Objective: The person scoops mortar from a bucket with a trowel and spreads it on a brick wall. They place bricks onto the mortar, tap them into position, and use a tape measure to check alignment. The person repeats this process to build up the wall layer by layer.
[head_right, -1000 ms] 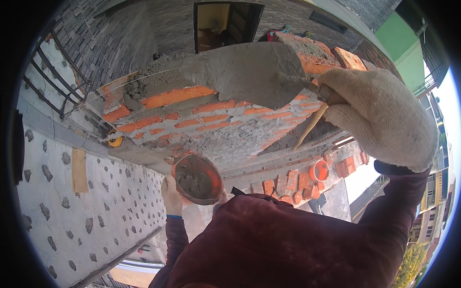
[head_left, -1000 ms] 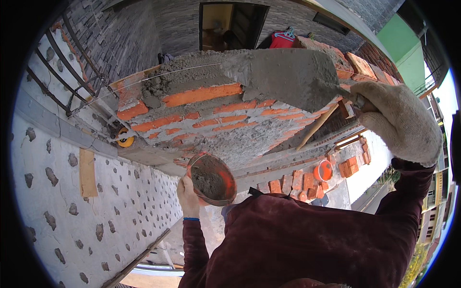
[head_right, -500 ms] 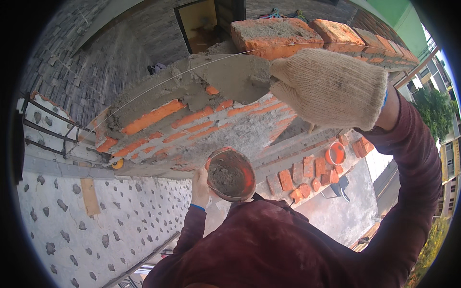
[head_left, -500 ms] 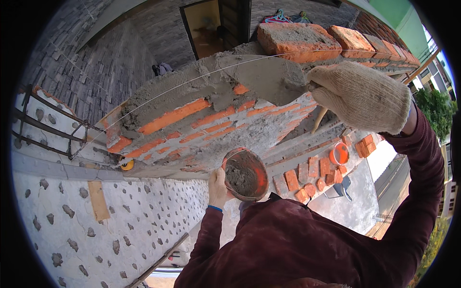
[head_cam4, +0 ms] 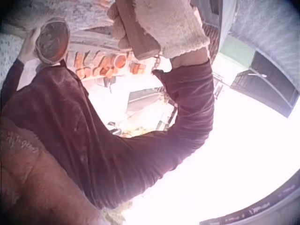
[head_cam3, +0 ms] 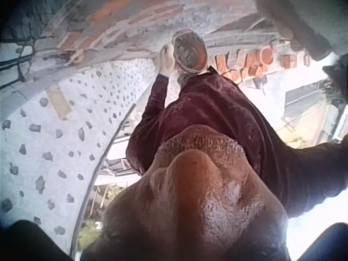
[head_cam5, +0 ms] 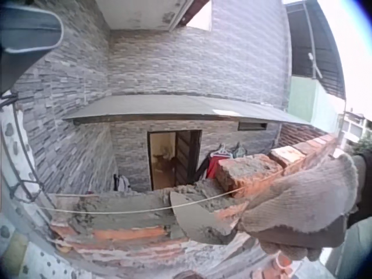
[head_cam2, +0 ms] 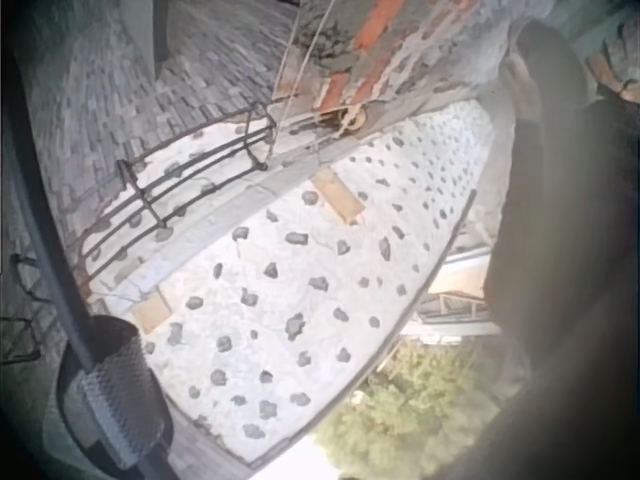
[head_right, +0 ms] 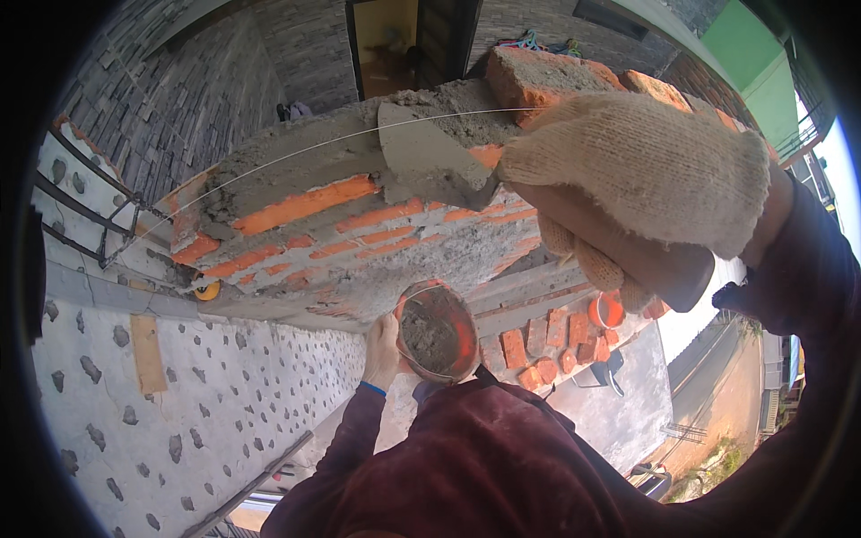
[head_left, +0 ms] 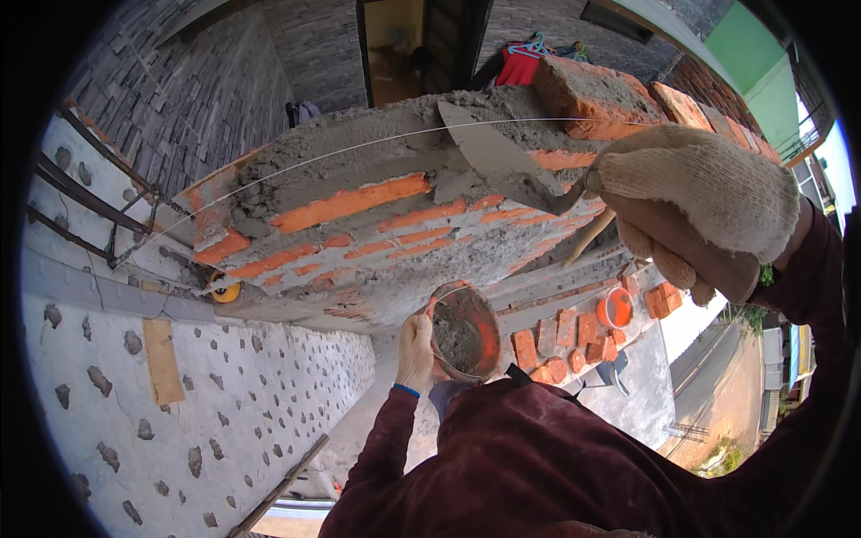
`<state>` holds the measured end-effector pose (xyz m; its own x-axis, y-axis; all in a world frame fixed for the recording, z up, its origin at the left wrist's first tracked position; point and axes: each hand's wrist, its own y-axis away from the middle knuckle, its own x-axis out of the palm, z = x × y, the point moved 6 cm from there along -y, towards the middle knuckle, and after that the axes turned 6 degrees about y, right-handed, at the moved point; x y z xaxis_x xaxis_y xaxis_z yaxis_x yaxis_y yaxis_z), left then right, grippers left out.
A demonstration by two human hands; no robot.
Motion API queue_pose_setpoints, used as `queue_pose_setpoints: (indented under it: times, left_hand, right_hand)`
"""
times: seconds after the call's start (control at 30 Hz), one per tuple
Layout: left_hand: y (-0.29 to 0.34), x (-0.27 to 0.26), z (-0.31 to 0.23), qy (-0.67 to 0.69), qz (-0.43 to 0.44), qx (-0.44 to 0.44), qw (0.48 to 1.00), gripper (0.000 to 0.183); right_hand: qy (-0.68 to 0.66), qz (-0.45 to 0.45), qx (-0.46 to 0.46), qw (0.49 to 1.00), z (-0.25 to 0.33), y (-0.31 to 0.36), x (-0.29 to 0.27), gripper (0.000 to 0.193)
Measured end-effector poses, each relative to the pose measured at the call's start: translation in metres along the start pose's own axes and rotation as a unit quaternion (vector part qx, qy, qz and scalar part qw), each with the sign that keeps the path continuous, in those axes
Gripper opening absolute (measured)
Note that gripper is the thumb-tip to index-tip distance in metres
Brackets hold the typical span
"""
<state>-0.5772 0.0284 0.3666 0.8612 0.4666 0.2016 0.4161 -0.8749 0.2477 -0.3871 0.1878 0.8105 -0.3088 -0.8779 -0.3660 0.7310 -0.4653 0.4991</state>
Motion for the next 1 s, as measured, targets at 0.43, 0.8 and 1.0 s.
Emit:
queue_pose_setpoints:
  times: [0.43,0.8,1.0]
  left_hand:
    - [-0.013,0.003,0.041,-0.141,0.054,-0.127,0.98,0.041]
    - [-0.037,0.089,0.192,-0.427,0.205,-0.209,0.855,0.065]
    - [-0.054,0.176,0.35,-0.258,0.199,-0.332,0.885,0.067]
  right_hand:
    - [0.117,-0.155,0.039,0.98,-0.137,0.108,0.039,0.047]
    - [-0.301,-0.55,0.37,0.686,-0.612,0.188,0.198,0.039]
    - [-0.605,-0.601,0.357,0.381,-0.719,0.128,0.376,0.026]
